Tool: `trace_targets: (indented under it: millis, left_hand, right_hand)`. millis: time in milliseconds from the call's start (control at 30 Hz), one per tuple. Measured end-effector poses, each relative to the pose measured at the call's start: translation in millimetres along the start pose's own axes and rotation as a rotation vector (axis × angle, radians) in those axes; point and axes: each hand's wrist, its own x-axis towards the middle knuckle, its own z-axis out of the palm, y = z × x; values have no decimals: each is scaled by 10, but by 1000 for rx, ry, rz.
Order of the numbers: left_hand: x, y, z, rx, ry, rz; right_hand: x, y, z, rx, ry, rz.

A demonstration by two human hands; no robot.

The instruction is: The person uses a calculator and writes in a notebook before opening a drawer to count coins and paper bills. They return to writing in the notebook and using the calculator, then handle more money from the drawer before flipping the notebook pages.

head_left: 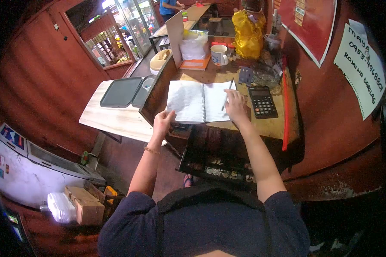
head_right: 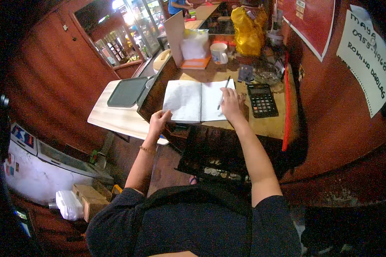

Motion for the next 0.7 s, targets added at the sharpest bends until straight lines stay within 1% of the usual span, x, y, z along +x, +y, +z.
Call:
trace_targets:
  millis: [33, 67, 133, 167, 200, 233, 267, 300, 333, 367, 400, 433, 467, 500, 533, 567, 600, 633, 667, 700]
  left_hand:
    - [-10, 3, 9, -89, -11, -80]
    - [-21, -22, 29, -90, -20, -88]
    - [-35, -122, 81, -442, -6, -54]
    - [17, -236, 56, -448, -35, -125]
    - [52, -311, 32, -415, -32, -112]
    - [8, -216, 25, -366, 12, -123]
    - [-171, 195, -21, -214, 47, -219]
    - [-87, -74, -7, -331, 4, -71]
    - [-51, -143, -72, -400, -91, -208]
    - [-65, -107, -34, -436, -57, -137]
    - [-32, -158, -13, -472, -24, -152]
    - [-8, -233, 2, -550, -42, -156]
    - [-97, -96, 5, -563, -31, -185]
    - [-71, -158, 15, -533, -27, -179]
    - [-30, -236, 4, -501, -20, -176]
    - [-23, -255, 2, -498, -22, -209]
    - [-74, -175, 33, -536, 9, -190]
    - [-78, -148, 19, -545, -19, -178]
    - [-83, -166, 7, -550, -47, -166]
    - [-35, -256, -12, -526, -76, -127]
  right_hand:
    - [-3, -10, -22, -28, -13, -52]
    - [-19, -2, -30, -55, -30, -102]
    - [-37, 80, 21, -83, -60, -55]
    - [-41, 81, 43, -88, -41, -57]
    - [-44, 82, 67, -94, -26, -53]
    - [-21, 112, 99, -58, 29, -82]
    - [-24, 157, 130, -25, 74, -102]
    - [-6, 183, 137, -9, 157, -140]
    - [-1, 172, 94, 2, 244, -183]
    - [-41, 112, -12, 57, 242, -170]
    - [-42, 36, -131, 113, 248, -163]
    - [-94, -44, -258, 48, 323, -262]
    - [-258, -241, -455, 57, 302, -297]
    - [-497, -299, -472, 58, 291, -338]
    - [-743, -353, -479, 87, 281, -455]
    - [-1028, -305, -407, 142, 207, -493]
    - [-1217, -365, -474, 192, 53, -513]
    - [-1433, -342, -434, 167, -49, -425]
    - [-1609, -215, -321, 126, -166, -289]
    - [-1728, -130, -247, 61, -370, 11]
